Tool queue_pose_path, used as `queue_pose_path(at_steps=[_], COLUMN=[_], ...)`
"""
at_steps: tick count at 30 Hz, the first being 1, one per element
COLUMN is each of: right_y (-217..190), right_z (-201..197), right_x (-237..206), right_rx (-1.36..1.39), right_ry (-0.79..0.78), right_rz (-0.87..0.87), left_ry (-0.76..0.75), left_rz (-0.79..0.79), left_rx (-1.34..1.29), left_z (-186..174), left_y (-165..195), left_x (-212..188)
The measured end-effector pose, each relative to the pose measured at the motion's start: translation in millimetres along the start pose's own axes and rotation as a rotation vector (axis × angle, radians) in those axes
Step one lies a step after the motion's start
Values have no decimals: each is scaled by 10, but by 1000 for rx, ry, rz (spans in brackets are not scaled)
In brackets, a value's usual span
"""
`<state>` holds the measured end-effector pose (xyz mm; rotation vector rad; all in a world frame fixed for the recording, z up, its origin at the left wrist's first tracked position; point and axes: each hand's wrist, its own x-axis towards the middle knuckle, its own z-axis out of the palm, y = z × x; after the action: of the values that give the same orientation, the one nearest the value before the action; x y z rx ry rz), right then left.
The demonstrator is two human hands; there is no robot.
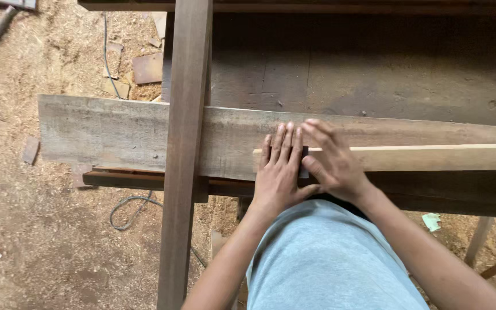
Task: The person sands multiple sides and edges of a wooden beam using a piece of sandpaper held in their right hand, while supporting the beam with their left hand on a workbench.
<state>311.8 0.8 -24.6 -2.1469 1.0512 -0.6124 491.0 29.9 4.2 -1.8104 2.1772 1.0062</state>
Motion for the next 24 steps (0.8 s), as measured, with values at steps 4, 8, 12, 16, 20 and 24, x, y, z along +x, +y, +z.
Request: queue_pose_path(at_steps=[4,8,12,16,20,24], right_y=[-162,-409,-418,-296,-249,-150], right_z=[352,593,464,315,467,296], right_x=[2,237,276,125,117,58], right_rx=[-111,-399,-580,-701,-557,-595], right_ry=[-56,-147,-171,-454,-223,-371], right_rz=[-38,-79,-49,121,39,64], left_ry=[378,511,501,480,668,691], left_rz=[188,136,-99,-122,-155,-187], left_rx=[-539,-909,-1192,-1117,-1135,-1331], left_z=[-122,-51,130,417,664,728], left_y=[-319,-718,-730,-569,-501,-485], left_x=[-242,-467,-368,-176,-7,97])
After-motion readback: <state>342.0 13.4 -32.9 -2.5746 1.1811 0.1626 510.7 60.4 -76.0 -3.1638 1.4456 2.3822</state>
